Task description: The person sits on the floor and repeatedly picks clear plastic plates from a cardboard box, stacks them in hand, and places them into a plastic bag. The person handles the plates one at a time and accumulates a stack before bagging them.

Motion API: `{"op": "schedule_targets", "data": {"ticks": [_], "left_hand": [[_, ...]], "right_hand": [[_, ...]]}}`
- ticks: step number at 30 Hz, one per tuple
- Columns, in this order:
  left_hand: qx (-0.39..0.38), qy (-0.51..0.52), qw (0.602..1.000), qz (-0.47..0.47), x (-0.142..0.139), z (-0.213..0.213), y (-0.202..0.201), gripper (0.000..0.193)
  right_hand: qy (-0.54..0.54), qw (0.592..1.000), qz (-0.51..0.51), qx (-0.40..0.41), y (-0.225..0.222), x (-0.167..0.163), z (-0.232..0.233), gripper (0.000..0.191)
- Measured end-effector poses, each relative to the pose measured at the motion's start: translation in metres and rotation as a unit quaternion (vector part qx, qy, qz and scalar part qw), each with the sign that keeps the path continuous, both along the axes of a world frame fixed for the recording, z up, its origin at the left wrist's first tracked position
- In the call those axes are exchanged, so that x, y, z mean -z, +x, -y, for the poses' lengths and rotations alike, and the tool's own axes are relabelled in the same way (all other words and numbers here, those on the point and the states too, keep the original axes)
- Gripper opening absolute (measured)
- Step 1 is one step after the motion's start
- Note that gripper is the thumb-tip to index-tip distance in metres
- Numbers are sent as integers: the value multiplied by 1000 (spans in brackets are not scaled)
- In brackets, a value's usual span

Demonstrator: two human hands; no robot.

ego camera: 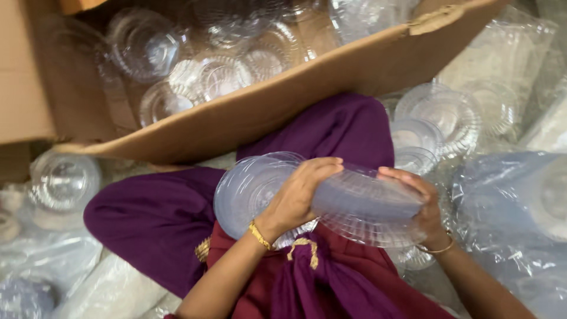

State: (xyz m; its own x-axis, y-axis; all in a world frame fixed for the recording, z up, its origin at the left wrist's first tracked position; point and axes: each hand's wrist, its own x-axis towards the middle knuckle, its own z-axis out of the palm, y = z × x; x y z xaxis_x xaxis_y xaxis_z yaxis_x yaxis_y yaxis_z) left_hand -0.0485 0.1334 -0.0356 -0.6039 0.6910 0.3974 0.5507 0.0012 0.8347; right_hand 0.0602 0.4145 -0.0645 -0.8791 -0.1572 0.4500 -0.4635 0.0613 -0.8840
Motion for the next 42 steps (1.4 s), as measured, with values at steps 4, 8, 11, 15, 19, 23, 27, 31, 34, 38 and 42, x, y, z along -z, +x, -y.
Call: {"op": "schedule_targets", "data": {"ticks": [4, 8, 11, 15, 19, 23, 27, 31, 34, 38, 42], "left_hand": [[14, 1, 1000, -24, -17, 1, 6, 102], [-14, 22, 1000, 14, -13, -4, 11, 86], [-60, 50, 996, 41, -1, -6, 5, 87], [-134, 49, 988, 68, 2, 1, 20, 71], [-186, 70, 948, 249, -9, 41, 59, 69], [-226, 80, 906, 350, -4, 93, 73, 68], [-277, -13, 922, 270, 16, 109, 72, 80], [-291, -43, 898, 328, 20, 99, 80, 93], [-281, 75, 888, 355, 5, 105, 102, 99], [-308, 29, 849, 429, -12, 107, 108, 89], [-271, -25, 925, 266, -30, 113, 102, 81]], "right_hand": [[2, 999, 27, 29, 1, -1, -2, 105], [-40, 994, 62, 78, 9, -1, 12, 105], [11, 979, 148, 139, 14, -2, 12, 85], [99, 933, 286, 195, 31, -4, 6, 56], [198, 923, 298, 143, 63, -4, 35, 44], [163, 929, 333, 14, 42, -32, 78, 100], [132, 938, 309, -80, -36, -96, 98, 114], [412, 849, 327, -49, -84, -96, 141, 90], [442, 841, 310, -28, -82, -71, 159, 77], [255, 876, 392, -123, -93, -58, 129, 84], [162, 863, 431, -210, -101, -41, 88, 90]]}}
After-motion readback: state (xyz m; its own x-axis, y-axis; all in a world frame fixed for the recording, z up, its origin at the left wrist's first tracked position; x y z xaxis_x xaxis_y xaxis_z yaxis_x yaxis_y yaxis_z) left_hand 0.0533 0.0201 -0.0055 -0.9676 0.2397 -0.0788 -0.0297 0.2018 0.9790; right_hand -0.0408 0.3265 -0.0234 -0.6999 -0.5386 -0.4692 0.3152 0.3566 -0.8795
